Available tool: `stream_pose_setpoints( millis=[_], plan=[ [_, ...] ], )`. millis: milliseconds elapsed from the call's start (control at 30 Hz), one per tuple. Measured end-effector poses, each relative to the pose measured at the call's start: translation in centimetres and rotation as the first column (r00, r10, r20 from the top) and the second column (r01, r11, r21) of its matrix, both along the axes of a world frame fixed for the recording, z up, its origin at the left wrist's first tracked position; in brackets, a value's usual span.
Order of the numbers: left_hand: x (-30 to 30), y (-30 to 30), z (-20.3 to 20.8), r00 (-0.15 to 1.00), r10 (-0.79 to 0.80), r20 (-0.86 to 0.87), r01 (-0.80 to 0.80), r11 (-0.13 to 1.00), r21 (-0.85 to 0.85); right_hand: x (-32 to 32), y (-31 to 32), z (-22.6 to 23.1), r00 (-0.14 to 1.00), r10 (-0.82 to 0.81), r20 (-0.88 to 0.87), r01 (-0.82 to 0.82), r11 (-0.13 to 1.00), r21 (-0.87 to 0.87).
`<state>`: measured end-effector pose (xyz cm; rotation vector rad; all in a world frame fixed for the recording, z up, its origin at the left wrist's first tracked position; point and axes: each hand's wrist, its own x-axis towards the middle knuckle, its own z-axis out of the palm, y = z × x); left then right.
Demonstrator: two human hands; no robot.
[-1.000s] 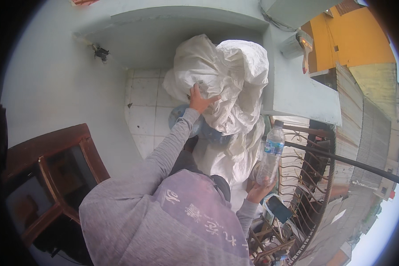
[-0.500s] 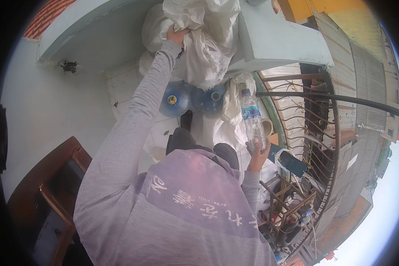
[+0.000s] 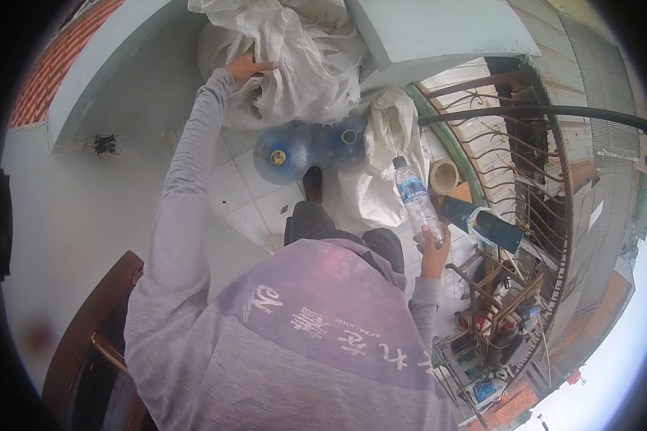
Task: The person gathers various items on a cluttered balcony, including a red and black bag, a blue spray can, a white bottle, and a white sack. They place these items into the sack and then pick up a black backpack, adjusting its straps.
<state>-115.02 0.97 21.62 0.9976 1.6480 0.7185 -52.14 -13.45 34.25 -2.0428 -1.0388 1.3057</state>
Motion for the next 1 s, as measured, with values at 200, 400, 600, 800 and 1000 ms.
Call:
stream_pose_setpoints(
  millis=[200,400,600,800,1000],
  plan=[
    [5.0,-5.5,-7.9,0.735,0.674,0.070,-0.643,0.661,0.388,-0.5,0.0,-2.2,0.993,0.105,0.053,-0.107,0.994,0.035],
    [12.6,-13.5,-13.5,0.148,0.890,0.431,-0.989,0.139,0.052,-0.3,-0.4,-3.0,0.979,0.099,0.178,-0.098,0.995,-0.016],
    [20.5,-28.3,-21.2,0.905,0.325,0.274,-0.039,0.706,-0.707,1.7,-0.3,-4.6,0.952,0.099,0.289,-0.088,0.995,-0.052],
    [24.5,-36.4,-23.5,0.979,-0.109,0.173,0.201,0.669,-0.715,4.2,-0.6,-3.0,0.923,0.011,0.384,-0.013,1.000,0.002],
    [23.1,-31.0,-22.9,0.995,0.017,0.094,0.053,0.722,-0.690,6.6,-0.7,-1.5,0.922,-0.097,0.376,0.097,0.995,0.018]
  ],
)
